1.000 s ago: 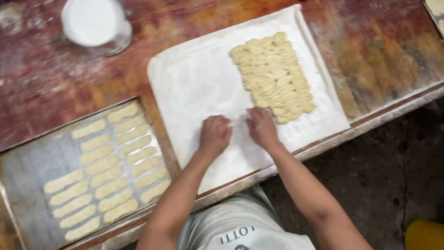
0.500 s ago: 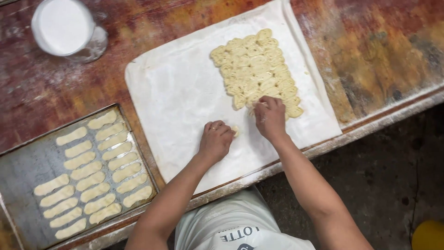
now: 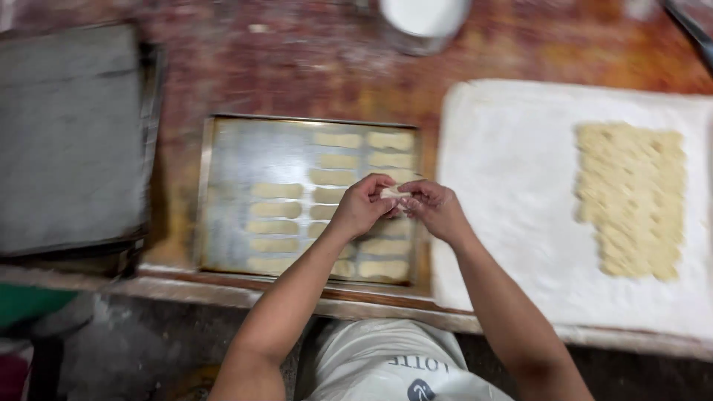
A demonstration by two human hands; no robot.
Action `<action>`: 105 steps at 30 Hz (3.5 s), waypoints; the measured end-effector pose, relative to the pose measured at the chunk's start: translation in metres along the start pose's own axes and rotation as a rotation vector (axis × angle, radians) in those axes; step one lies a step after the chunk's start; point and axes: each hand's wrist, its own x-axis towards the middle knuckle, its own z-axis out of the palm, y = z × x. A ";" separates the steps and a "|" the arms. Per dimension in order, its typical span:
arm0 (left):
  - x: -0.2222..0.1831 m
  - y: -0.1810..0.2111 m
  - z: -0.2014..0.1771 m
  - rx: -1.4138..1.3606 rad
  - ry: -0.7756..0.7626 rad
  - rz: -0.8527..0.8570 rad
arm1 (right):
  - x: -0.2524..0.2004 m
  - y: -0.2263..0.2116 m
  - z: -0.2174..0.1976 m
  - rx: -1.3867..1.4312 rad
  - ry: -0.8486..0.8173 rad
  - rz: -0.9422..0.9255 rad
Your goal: Arranging small pieces of shaped dough into rows on a metal baking tray in a bakery production area.
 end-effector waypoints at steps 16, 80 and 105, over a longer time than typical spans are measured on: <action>-0.021 0.062 -0.256 1.189 0.159 0.376 | 0.117 0.020 0.229 -1.324 0.175 -0.424; 0.093 -0.051 0.270 1.320 -0.152 0.815 | -0.112 0.029 -0.292 -0.976 0.657 -0.203; 0.008 0.088 -0.226 0.826 0.330 0.100 | 0.182 0.004 0.206 -0.731 0.003 0.050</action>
